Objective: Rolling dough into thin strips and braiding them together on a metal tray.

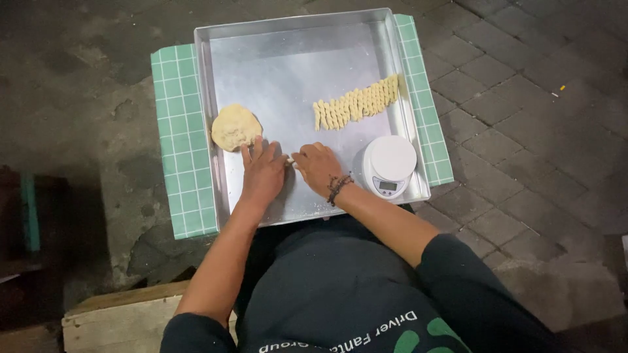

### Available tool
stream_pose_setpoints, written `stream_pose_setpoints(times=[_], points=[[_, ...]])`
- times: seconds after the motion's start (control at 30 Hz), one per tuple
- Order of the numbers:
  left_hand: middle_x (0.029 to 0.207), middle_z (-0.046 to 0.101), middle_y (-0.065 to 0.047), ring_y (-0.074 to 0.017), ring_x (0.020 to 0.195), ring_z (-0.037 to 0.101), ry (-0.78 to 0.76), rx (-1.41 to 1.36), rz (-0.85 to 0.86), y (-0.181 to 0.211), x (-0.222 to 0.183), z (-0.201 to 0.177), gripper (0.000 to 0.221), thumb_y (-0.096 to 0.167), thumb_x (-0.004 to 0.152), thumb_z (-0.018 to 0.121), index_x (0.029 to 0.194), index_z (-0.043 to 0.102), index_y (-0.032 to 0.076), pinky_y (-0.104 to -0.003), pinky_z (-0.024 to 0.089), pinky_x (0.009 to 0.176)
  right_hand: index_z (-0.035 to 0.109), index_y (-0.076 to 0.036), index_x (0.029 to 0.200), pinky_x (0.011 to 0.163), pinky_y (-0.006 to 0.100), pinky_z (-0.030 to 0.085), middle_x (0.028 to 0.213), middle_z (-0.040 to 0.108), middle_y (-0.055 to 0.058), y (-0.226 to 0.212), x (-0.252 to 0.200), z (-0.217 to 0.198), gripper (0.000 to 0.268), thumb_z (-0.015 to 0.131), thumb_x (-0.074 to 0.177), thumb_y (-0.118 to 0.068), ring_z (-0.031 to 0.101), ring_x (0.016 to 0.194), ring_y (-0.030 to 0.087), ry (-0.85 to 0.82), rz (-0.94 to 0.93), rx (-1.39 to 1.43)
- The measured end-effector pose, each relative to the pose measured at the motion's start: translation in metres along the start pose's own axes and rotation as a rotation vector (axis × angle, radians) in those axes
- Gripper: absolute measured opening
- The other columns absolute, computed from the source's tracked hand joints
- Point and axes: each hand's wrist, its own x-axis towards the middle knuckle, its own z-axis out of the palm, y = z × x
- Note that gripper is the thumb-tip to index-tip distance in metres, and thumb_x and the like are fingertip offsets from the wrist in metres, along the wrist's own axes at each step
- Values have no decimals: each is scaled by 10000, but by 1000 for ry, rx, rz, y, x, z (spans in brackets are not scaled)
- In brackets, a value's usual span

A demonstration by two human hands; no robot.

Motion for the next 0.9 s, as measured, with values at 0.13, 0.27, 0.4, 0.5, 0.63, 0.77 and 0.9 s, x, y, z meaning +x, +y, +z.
stream_pose_setpoints(times=[0.13, 0.27, 0.4, 0.5, 0.63, 0.77, 0.9], points=[[1426, 622, -49, -370, 1515, 339, -6, -9, 1, -3, -5, 10, 279, 201, 939, 650, 1193, 766, 191, -638, 112, 1236, 710, -223, 964, 752, 322, 458, 874, 571, -31, 11, 1, 25, 217, 589, 1017, -395, 588, 859, 196, -19, 22, 92], [1374, 645, -67, -372, 1474, 403, 18, -21, 99, 3, -15, 16, 261, 202, 935, 647, 1170, 748, 149, -669, 199, 1206, 705, -208, 1039, 857, 366, 502, 875, 658, 29, 9, -19, -2, 195, 597, 1012, -369, 660, 897, 234, -154, 49, 177], [1438, 608, -32, -359, 1498, 362, -77, -84, 163, 12, -21, 32, 260, 268, 998, 606, 1199, 748, 187, -668, 186, 1211, 732, -182, 1031, 840, 380, 497, 877, 683, 84, 8, -41, -37, 156, 607, 975, -258, 649, 888, 275, -305, -34, 80], [1429, 606, -76, -394, 1483, 380, -122, -61, 137, 29, -25, -22, 312, 240, 952, 661, 1239, 725, 139, -696, 226, 1184, 700, -136, 1137, 860, 380, 491, 894, 669, 97, 8, -48, -62, 222, 583, 973, -228, 649, 882, 288, -250, -3, 68], [1449, 598, -146, -417, 1486, 368, -62, -104, 57, 15, -44, -26, 355, 250, 990, 626, 1300, 696, 94, -693, 193, 1193, 693, -74, 1184, 905, 390, 484, 905, 669, 118, -16, -49, -70, 255, 584, 978, -176, 670, 883, 290, -63, -82, 43], [1358, 649, -211, -498, 1382, 470, 231, -77, 78, -7, -51, -35, 277, 210, 921, 678, 1151, 753, 75, -714, 238, 1140, 545, 123, 1349, 1189, 553, 266, 1383, 532, 356, -51, -40, -53, 605, 566, 1002, -372, 483, 1333, 485, -54, -95, 193], [1345, 647, -292, -525, 1405, 463, 356, 28, -64, -24, -55, -56, 398, 296, 864, 731, 1240, 726, 167, -757, 294, 1065, 486, 155, 1410, 1179, 595, 225, 1469, 461, 378, -69, -24, -31, 897, 524, 971, -626, 363, 1412, 542, -114, 23, 9]])
